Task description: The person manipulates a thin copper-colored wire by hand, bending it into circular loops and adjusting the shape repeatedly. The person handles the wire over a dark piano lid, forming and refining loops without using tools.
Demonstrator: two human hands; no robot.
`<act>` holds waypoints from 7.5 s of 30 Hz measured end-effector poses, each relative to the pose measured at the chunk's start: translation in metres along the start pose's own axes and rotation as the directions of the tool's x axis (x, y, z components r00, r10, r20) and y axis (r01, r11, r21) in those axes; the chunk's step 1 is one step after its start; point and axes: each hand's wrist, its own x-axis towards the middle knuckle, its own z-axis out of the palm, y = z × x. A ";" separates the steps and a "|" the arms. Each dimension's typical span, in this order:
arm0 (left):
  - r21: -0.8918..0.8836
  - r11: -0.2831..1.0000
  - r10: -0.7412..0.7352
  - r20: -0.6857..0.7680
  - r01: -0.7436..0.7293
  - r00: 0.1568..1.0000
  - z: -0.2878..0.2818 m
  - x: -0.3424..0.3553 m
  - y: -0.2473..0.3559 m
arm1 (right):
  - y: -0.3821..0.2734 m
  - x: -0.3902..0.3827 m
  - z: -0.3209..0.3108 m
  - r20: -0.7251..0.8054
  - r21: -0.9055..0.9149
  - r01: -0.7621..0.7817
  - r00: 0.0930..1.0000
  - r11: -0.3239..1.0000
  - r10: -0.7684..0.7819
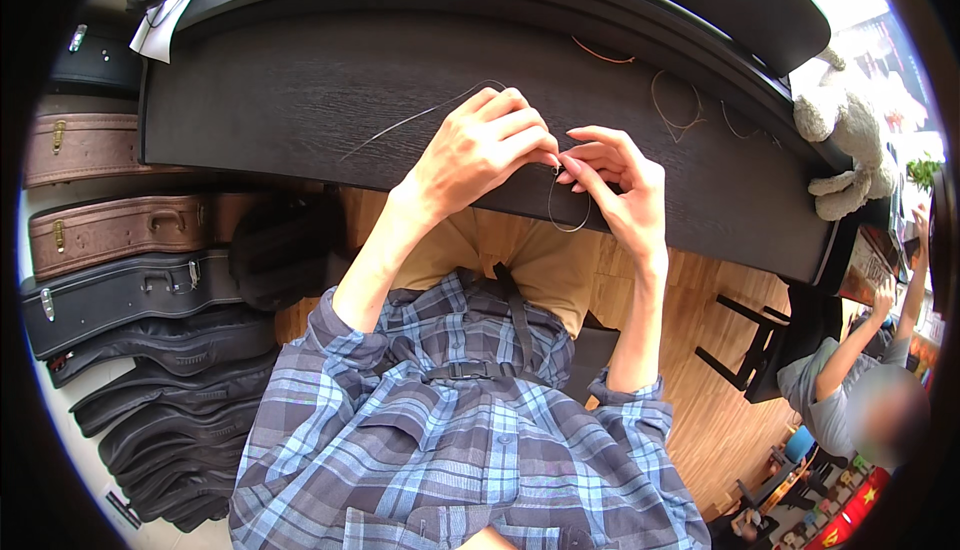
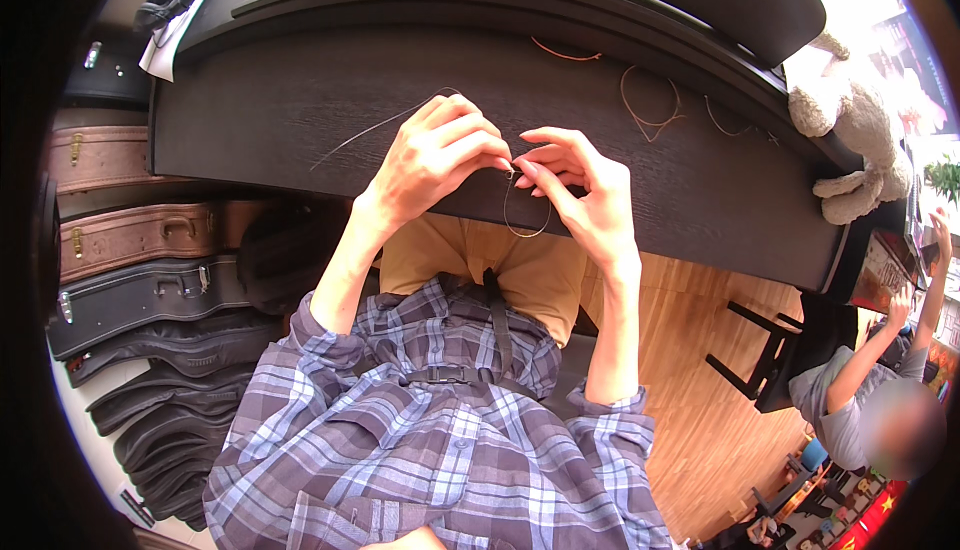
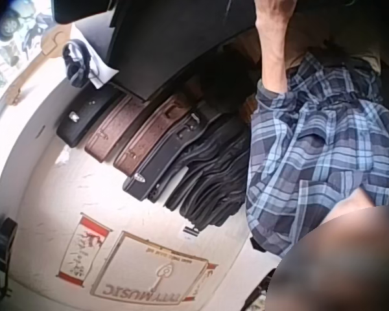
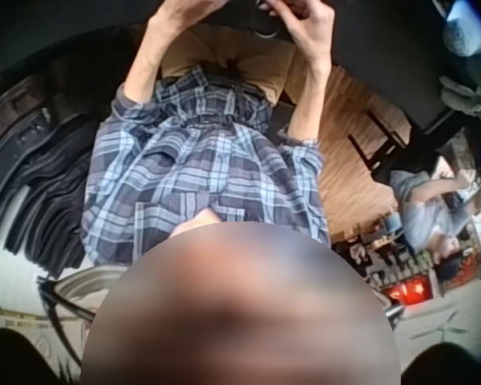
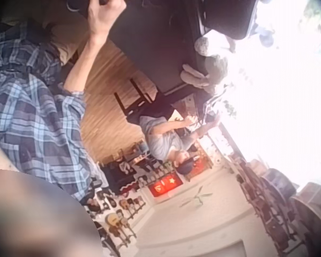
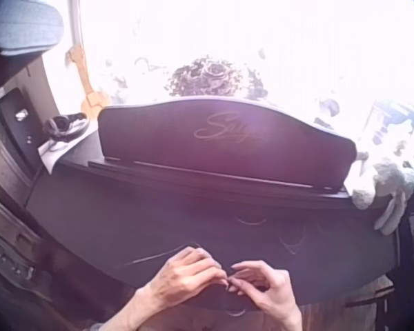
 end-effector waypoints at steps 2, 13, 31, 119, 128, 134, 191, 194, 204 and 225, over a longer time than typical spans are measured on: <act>0.006 1.000 -0.003 0.002 0.002 1.000 0.000 0.000 0.000 | 0.001 -0.001 0.001 -0.021 0.002 0.015 1.000 1.000 -0.015; 0.018 1.000 0.008 0.001 -0.008 1.000 -0.001 0.000 0.000 | 0.001 -0.002 0.001 -0.008 -0.037 0.038 0.999 0.999 -0.038; 0.009 0.998 -0.065 -0.230 0.069 0.971 -0.005 -0.004 0.014 | 0.000 -0.003 -0.002 -0.012 0.041 -0.003 1.000 0.999 0.004; -0.904 0.226 -0.713 0.100 0.362 0.694 0.001 -0.001 0.013 | 0.017 -0.031 -0.007 -0.398 -0.290 0.410 0.770 0.865 -0.499; -0.877 0.256 -0.666 0.145 0.406 0.732 -0.002 -0.001 0.014 | -0.017 0.002 0.017 -0.158 -0.392 0.214 0.942 0.894 -0.295; -0.905 0.206 -0.652 0.156 0.371 0.742 -0.004 0.001 0.016 | -0.008 0.014 0.029 0.002 -0.411 0.268 0.956 0.872 -0.293; -0.649 0.414 -0.586 0.346 0.638 0.732 -0.003 0.008 0.026 | 0.001 -0.009 0.012 -0.010 -0.196 0.323 0.943 0.926 -0.331; -0.698 0.336 -0.635 0.329 0.633 0.699 -0.003 0.008 0.024 | 0.003 -0.007 0.007 0.036 -0.185 0.411 0.911 0.893 -0.412; -0.787 0.255 -0.675 0.271 0.562 0.686 -0.003 0.007 0.022 | 0.008 -0.009 0.009 -0.062 -0.004 0.396 0.917 0.918 -0.395; -0.854 0.254 -0.630 0.210 0.454 0.748 0.008 0.001 0.019 | 0.021 -0.044 0.005 -0.341 0.420 0.403 0.900 0.813 -0.270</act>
